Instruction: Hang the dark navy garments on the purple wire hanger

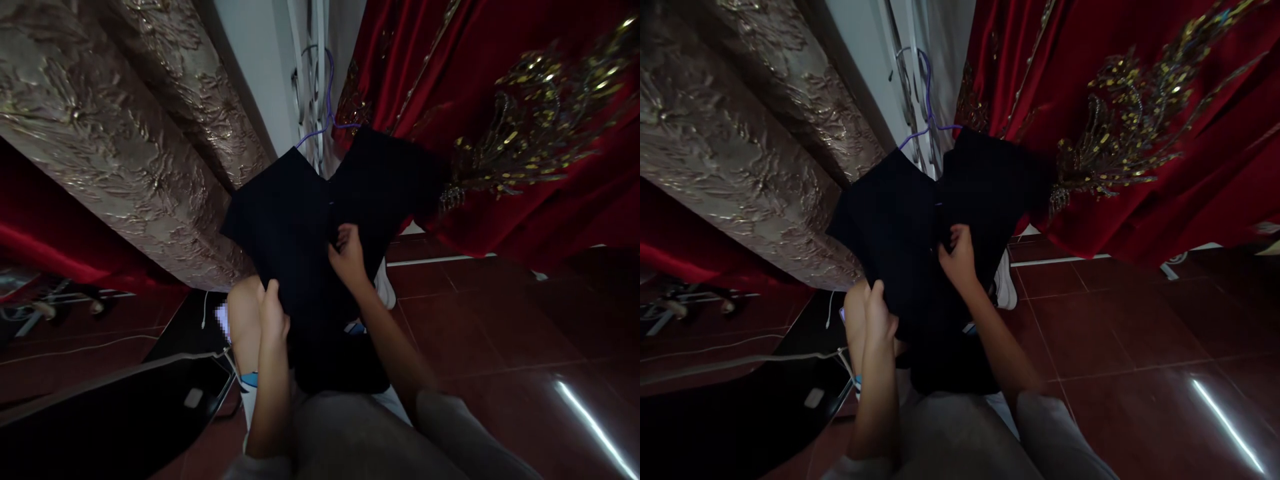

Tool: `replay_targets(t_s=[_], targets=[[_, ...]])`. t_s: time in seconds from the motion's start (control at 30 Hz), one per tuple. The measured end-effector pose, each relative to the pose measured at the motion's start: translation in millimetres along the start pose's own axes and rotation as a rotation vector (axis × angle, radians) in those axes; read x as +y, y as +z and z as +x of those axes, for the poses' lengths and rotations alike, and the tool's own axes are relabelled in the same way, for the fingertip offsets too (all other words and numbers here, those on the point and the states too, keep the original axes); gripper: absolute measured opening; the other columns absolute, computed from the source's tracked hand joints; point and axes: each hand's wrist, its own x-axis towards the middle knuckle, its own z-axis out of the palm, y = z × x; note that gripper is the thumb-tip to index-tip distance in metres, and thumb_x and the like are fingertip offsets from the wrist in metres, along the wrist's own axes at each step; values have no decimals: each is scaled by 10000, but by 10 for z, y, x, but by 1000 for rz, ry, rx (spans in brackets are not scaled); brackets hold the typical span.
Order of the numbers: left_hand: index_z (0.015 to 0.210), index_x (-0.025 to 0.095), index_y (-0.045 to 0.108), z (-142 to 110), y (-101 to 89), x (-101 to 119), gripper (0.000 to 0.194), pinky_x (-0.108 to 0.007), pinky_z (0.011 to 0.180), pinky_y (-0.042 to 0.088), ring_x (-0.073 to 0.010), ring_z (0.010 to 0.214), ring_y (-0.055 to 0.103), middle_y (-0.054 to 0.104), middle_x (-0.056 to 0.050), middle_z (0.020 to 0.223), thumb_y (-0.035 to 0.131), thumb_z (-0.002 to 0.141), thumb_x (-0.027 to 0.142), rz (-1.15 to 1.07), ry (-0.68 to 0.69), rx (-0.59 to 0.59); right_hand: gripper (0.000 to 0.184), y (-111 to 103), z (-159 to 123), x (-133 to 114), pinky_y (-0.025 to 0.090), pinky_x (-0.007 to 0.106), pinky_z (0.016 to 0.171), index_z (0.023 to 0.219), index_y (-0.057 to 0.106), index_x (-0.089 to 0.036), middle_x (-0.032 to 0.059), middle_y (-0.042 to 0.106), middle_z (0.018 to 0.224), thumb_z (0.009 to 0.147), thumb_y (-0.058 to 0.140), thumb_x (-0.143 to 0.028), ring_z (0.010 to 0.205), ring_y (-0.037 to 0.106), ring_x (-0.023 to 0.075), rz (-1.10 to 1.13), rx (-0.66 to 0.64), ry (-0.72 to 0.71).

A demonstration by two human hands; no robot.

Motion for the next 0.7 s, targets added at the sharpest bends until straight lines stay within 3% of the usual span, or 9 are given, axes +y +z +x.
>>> replay_targets(t_s=[0.1, 0.2, 0.27, 0.3, 0.37, 0.47, 0.6, 0.7], targets=[[1209, 262, 613, -75, 46, 16, 330, -428, 1093, 534, -271, 1255, 641, 718, -61, 1194, 556, 888, 315, 68, 136, 6, 257, 168, -395, 265, 483, 334, 716, 995, 517, -223, 31, 566, 831, 893, 561, -454, 736, 549, 188, 195, -69, 348], [1414, 273, 466, -115, 88, 35, 540, -419, 1214, 414, -249, 1421, 507, 550, -83, 1473, 604, 893, 246, 132, 399, 35, 295, 98, -669, 330, 453, 314, 678, 834, 534, -227, 14, 556, 741, 914, 535, -511, 691, 542, 175, 260, -68, 462], [1448, 267, 439, -140, 119, 23, 606, -428, 1263, 333, -244, 1476, 434, 467, -93, 1546, 625, 877, 194, 188, 525, 76, 366, 44, -749, 287, 442, 306, 668, 738, 546, -217, 18, 565, 693, 904, 552, -544, 671, 545, 168, 289, -132, 505], [1402, 255, 498, -154, 137, 6, 548, -433, 1258, 337, -245, 1449, 463, 507, -95, 1505, 617, 874, 175, 216, 540, 51, 393, 29, -761, 251, 439, 301, 668, 700, 553, -211, 21, 574, 675, 897, 566, -551, 664, 549, 164, 310, -174, 519], [1214, 234, 639, -188, 186, -47, 356, -434, 1191, 429, -245, 1293, 597, 651, -88, 1293, 584, 871, 153, 251, 476, -125, 412, 20, -749, 170, 431, 289, 663, 660, 577, -197, 22, 588, 651, 885, 596, -542, 649, 550, 152, 340, -242, 506], [1079, 243, 687, -247, 282, -146, 256, -410, 1055, 549, -237, 1088, 696, 714, -65, 1081, 600, 856, 153, 208, 337, -376, 421, 10, -710, 59, 381, 274, 605, 623, 581, -189, 3, 548, 600, 863, 630, -531, 587, 486, 127, 336, -272, 440], [1128, 257, 659, -299, 390, -226, 216, -375, 1006, 569, -218, 1054, 702, 699, -59, 1062, 651, 912, 242, 171, 344, -393, 500, -57, -714, -26, 272, 275, 532, 568, 533, -194, -25, 426, 536, 841, 658, -593, 526, 351, 104, 346, -259, 443], [1078, 249, 634, -304, 437, -236, 135, -341, 937, 572, -196, 960, 699, 671, -46, 960, 627, 945, 263, 177, 354, -420, 483, -109, -741, -57, 283, 265, 536, 611, 578, -186, -25, 452, 560, 856, 670, -593, 539, 367, 99, 398, -256, 407]])
